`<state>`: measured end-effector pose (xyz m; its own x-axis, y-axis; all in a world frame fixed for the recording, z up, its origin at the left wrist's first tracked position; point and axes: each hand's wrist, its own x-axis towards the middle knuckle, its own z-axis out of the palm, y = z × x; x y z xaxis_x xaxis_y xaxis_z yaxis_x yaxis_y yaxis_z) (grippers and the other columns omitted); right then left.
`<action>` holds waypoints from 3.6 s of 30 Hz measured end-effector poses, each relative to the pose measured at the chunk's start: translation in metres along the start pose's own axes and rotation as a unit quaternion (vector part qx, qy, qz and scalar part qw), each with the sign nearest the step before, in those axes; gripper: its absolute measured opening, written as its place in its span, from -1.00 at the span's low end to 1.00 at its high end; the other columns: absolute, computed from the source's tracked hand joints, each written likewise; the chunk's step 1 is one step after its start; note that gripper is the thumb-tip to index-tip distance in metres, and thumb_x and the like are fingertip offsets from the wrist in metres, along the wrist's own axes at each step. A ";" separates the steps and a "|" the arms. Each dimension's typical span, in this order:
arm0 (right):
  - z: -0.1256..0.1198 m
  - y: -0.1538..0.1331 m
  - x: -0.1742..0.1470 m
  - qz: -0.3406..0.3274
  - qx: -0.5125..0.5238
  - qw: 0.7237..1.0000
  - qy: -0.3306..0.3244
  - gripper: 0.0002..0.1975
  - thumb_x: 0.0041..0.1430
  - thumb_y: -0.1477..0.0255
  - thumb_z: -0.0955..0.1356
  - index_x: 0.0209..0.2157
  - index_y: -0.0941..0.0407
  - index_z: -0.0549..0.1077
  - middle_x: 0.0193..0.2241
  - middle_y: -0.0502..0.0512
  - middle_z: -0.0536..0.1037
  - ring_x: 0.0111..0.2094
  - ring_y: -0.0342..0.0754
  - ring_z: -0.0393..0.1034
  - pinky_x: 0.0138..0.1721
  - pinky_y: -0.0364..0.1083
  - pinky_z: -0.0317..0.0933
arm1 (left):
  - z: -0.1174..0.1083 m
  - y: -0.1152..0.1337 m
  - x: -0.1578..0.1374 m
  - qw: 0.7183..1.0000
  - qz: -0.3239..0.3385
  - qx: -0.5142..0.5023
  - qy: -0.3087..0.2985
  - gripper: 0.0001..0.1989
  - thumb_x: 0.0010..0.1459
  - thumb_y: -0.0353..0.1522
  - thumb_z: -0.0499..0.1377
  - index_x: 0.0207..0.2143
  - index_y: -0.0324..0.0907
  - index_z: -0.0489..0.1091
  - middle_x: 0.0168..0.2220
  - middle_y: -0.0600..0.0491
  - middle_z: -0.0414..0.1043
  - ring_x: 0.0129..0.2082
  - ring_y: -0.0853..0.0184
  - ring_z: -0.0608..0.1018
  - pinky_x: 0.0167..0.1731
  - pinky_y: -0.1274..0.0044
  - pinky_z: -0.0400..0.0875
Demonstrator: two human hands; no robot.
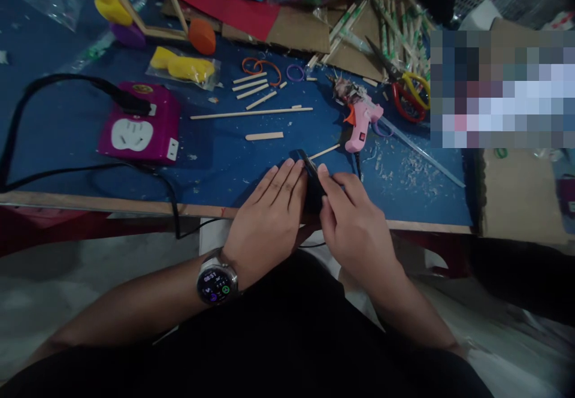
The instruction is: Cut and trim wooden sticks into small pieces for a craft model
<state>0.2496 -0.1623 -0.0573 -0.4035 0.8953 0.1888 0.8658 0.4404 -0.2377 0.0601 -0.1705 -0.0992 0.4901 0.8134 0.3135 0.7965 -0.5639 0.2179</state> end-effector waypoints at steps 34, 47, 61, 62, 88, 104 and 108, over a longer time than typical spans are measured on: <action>-0.011 0.005 -0.019 0.028 0.035 0.999 0.010 -0.46 0.49 0.55 0.28 0.44 0.21 0.32 0.09 0.36 0.56 0.06 0.16 0.54 0.01 0.17 0.59 | -0.017 -0.020 0.000 1.000 -0.027 -0.007 -0.005 -0.09 0.46 0.00 0.20 0.53 -0.51 0.08 0.54 -0.42 0.17 0.59 -0.12 0.22 0.57 0.08 0.16; -0.013 0.007 -0.011 0.036 0.029 0.999 0.010 -0.44 0.46 0.55 0.33 0.43 0.19 0.37 0.09 0.30 0.57 0.08 0.10 0.55 0.02 0.04 0.56 | -0.015 -0.022 -0.001 1.000 -0.026 -0.003 -0.002 -0.14 0.48 0.04 0.16 0.47 -0.53 0.21 0.49 -0.41 0.28 0.53 -0.09 0.35 0.55 0.18 0.19; -0.014 0.012 -0.012 0.034 0.041 0.999 0.007 -0.46 0.42 0.59 0.36 0.39 0.32 0.43 0.07 0.35 0.58 0.09 0.12 0.51 0.17 0.09 0.48 | -0.017 -0.022 -0.003 1.000 -0.010 0.007 -0.001 -0.19 0.47 -0.05 0.22 0.45 -0.55 0.26 0.45 -0.38 0.36 0.48 -0.09 0.43 0.52 0.19 0.27; -0.015 0.011 -0.012 0.032 0.043 0.999 0.006 -0.46 0.42 0.59 0.36 0.39 0.32 0.42 0.08 0.34 0.58 0.09 0.12 0.51 0.17 0.09 0.48 | -0.017 -0.022 -0.003 1.000 -0.009 0.007 0.000 -0.19 0.47 -0.05 0.22 0.45 -0.55 0.26 0.44 -0.38 0.36 0.48 -0.09 0.43 0.52 0.19 0.27; -0.010 -0.008 -0.014 0.036 0.055 0.998 0.000 -0.44 0.42 0.61 0.33 0.41 0.34 0.39 0.06 0.33 0.57 0.09 0.09 0.51 0.17 0.09 0.52 | -0.014 -0.020 -0.005 1.000 -0.016 -0.002 0.008 -0.15 0.49 0.01 0.18 0.47 -0.53 0.22 0.46 -0.39 0.33 0.51 -0.06 0.38 0.55 0.22 0.21; -0.006 -0.014 -0.002 0.008 -0.011 1.000 0.000 -0.46 0.46 0.61 0.28 0.41 0.30 0.38 0.02 0.34 0.58 0.01 0.13 0.54 0.07 0.15 0.56 | -0.022 -0.020 0.004 0.997 -0.040 -0.045 -0.041 -0.14 0.49 -0.03 0.17 0.54 -0.49 0.09 0.53 -0.44 0.17 0.57 -0.17 0.25 0.55 0.01 0.19; -0.004 -0.013 0.000 0.006 0.004 1.000 0.006 -0.46 0.48 0.61 0.26 0.43 0.28 0.35 0.04 0.32 0.57 0.05 0.12 0.53 0.10 0.15 0.56 | -0.020 -0.015 0.010 0.997 -0.032 -0.042 -0.048 -0.15 0.52 -0.04 0.11 0.55 -0.51 0.06 0.55 -0.47 0.12 0.59 -0.16 0.19 0.57 0.00 0.14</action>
<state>0.2391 -0.1686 -0.0502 -0.3888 0.8998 0.1981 0.8681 0.4298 -0.2485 0.0460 -0.1569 -0.0810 0.4735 0.8561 0.2070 0.7971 -0.5165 0.3127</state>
